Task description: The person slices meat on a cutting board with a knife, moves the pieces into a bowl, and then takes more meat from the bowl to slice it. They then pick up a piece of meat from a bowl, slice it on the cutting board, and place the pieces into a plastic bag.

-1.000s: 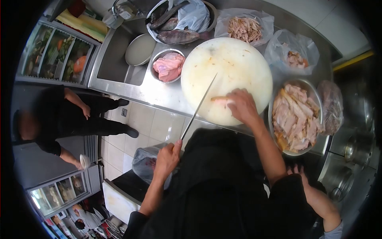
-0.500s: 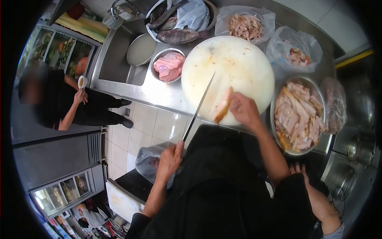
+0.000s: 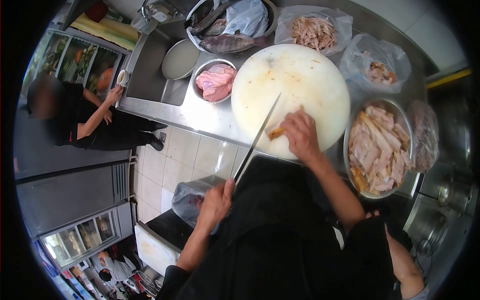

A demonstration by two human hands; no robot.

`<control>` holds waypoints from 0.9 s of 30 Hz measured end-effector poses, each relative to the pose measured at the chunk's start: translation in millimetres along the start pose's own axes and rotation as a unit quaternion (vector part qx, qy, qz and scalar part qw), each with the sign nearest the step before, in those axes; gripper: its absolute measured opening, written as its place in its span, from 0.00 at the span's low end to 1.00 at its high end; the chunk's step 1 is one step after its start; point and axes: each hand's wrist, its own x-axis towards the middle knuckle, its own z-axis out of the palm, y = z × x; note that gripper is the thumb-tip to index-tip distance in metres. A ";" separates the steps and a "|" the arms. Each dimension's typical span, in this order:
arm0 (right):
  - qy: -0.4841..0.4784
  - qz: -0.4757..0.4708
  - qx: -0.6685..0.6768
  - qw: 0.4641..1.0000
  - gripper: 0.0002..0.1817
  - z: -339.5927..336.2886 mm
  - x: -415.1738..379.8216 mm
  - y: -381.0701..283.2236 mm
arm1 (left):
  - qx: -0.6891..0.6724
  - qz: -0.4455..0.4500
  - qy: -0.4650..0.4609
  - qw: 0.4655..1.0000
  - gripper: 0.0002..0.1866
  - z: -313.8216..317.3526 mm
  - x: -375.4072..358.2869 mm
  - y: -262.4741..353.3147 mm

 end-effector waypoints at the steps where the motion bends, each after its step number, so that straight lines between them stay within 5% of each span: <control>1: 0.006 -0.005 0.005 1.000 0.13 1.4 1.1 -0.6 | 0.003 -0.002 0.002 1.000 0.33 0.2 -2.7 0.4; 23: 0.014 0.020 0.056 0.998 0.09 12.3 2.9 -4.9 | 0.183 -0.011 -0.001 0.983 0.25 -34.5 -62.2 15.7; 27: 0.004 0.011 0.054 0.998 0.10 13.9 3.4 -3.7 | 0.178 0.044 0.014 0.983 0.26 -3.6 -28.8 -6.5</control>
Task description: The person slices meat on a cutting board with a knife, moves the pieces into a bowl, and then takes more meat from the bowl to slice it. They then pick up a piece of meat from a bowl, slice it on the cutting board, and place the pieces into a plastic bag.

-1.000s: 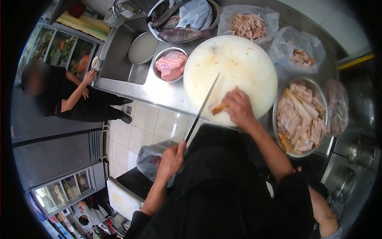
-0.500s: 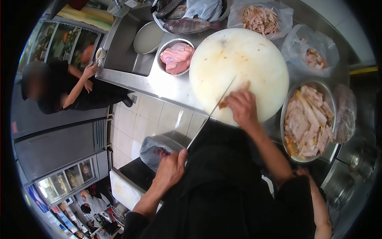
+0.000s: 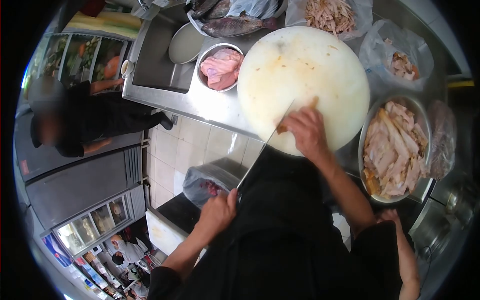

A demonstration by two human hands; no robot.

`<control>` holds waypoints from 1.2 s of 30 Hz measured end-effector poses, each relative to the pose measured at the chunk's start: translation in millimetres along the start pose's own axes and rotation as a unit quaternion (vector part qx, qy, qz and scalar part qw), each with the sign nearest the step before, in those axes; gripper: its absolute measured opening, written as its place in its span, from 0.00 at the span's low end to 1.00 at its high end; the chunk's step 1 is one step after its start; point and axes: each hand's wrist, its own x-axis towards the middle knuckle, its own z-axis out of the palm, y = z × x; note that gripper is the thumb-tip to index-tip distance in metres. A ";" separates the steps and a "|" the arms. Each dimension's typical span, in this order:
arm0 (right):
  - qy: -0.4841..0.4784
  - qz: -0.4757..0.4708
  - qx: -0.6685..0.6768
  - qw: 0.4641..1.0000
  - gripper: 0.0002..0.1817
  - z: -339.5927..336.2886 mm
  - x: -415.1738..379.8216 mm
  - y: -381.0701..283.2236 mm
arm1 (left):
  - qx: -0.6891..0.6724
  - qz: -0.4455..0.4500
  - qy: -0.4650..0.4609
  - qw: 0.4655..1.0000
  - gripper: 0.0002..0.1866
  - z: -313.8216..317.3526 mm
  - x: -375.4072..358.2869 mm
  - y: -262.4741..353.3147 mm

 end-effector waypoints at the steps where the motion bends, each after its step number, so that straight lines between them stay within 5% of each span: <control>1: 0.000 -0.003 0.002 1.000 0.10 -0.3 -0.8 0.8 | 0.005 0.006 0.006 1.000 0.26 11.8 11.5 0.3; 11: 0.050 0.020 0.032 0.998 0.07 0.4 -4.6 -0.7 | -0.062 0.012 0.026 0.998 0.28 -17.5 4.2 19.4; 23: 0.045 0.035 0.047 0.997 0.09 0.1 -3.7 -0.8 | 0.031 -0.025 0.002 0.999 0.27 -20.3 -15.2 11.0; 27: 0.023 0.031 0.045 0.998 0.10 -1.8 -2.6 0.5 | 0.051 0.053 0.037 0.997 0.26 16.4 26.4 3.6; 30: 0.014 0.029 0.045 0.998 0.11 -2.7 -4.8 7.8 | 0.022 0.016 0.017 0.999 0.32 13.9 37.6 16.2; 36: 0.038 0.039 0.017 0.998 0.09 -11.6 -4.5 4.9 | -0.081 0.005 0.047 0.996 0.28 -2.0 30.0 17.0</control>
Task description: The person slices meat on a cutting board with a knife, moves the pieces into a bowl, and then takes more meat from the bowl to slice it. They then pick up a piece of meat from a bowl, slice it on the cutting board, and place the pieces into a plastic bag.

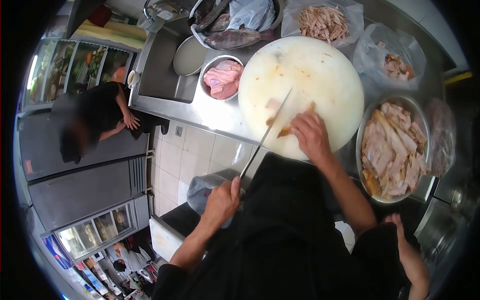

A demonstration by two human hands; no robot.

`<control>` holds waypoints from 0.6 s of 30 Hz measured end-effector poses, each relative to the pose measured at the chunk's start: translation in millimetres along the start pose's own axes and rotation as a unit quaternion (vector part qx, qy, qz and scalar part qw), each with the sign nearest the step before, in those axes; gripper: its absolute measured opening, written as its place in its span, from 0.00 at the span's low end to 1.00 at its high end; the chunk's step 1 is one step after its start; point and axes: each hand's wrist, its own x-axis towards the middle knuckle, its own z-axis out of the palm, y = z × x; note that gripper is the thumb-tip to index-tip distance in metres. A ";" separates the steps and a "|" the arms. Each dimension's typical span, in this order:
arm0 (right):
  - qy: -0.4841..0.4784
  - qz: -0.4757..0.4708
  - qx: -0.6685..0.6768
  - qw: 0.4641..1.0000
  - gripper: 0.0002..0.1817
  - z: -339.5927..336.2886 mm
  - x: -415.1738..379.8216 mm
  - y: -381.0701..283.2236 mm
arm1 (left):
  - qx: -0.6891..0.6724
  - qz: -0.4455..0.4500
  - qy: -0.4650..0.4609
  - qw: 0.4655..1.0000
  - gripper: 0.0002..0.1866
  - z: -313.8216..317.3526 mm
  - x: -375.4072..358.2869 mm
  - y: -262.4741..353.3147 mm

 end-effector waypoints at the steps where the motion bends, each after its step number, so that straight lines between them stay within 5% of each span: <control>1: 0.001 0.002 -0.001 1.000 0.09 2.0 -1.0 1.4 | 0.006 0.002 -0.010 1.000 0.28 -1.5 -4.9 3.7; 18: -0.007 0.017 0.007 1.000 0.11 5.6 -2.3 6.2 | 0.088 -0.033 -0.078 0.993 0.27 -27.5 -45.2 5.1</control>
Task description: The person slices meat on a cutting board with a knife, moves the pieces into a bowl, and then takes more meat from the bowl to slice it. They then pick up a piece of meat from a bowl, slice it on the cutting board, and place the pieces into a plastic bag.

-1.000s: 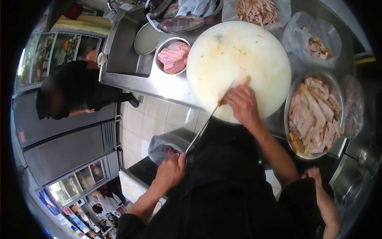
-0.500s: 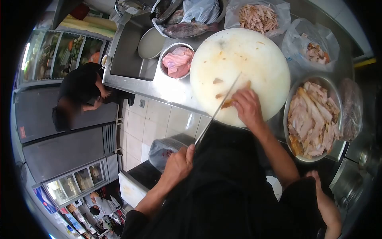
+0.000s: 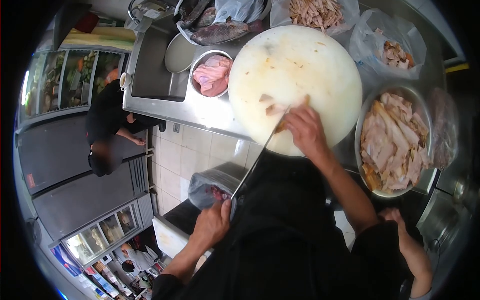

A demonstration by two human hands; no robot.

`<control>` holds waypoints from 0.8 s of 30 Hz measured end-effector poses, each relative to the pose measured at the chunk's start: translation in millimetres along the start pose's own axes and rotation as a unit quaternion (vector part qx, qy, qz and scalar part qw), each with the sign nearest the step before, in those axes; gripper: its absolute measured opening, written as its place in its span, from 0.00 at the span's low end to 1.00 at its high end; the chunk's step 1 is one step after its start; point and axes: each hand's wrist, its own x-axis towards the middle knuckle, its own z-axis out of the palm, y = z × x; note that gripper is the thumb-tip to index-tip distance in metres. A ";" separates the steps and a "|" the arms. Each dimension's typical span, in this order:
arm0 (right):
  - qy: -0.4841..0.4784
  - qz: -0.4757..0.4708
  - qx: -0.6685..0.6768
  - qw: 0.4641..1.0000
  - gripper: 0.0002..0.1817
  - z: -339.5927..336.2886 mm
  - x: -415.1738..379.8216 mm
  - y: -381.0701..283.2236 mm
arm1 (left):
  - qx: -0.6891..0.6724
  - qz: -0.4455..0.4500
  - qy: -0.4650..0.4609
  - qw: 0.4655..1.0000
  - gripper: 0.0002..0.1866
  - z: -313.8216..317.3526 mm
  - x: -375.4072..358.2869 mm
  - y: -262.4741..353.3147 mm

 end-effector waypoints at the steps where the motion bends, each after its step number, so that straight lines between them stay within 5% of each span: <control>1: -0.002 0.000 0.001 1.000 0.11 0.3 -0.5 0.3 | 0.001 0.024 0.010 1.000 0.27 8.1 7.4 -2.0; 7: -0.019 -0.028 0.007 0.999 0.11 -4.9 1.6 6.4 | -0.012 0.059 0.054 0.997 0.27 35.2 58.1 4.5; 24: -0.029 -0.055 -0.019 0.998 0.09 -11.4 11.0 10.1 | -0.036 0.020 0.029 0.999 0.29 15.0 10.0 8.9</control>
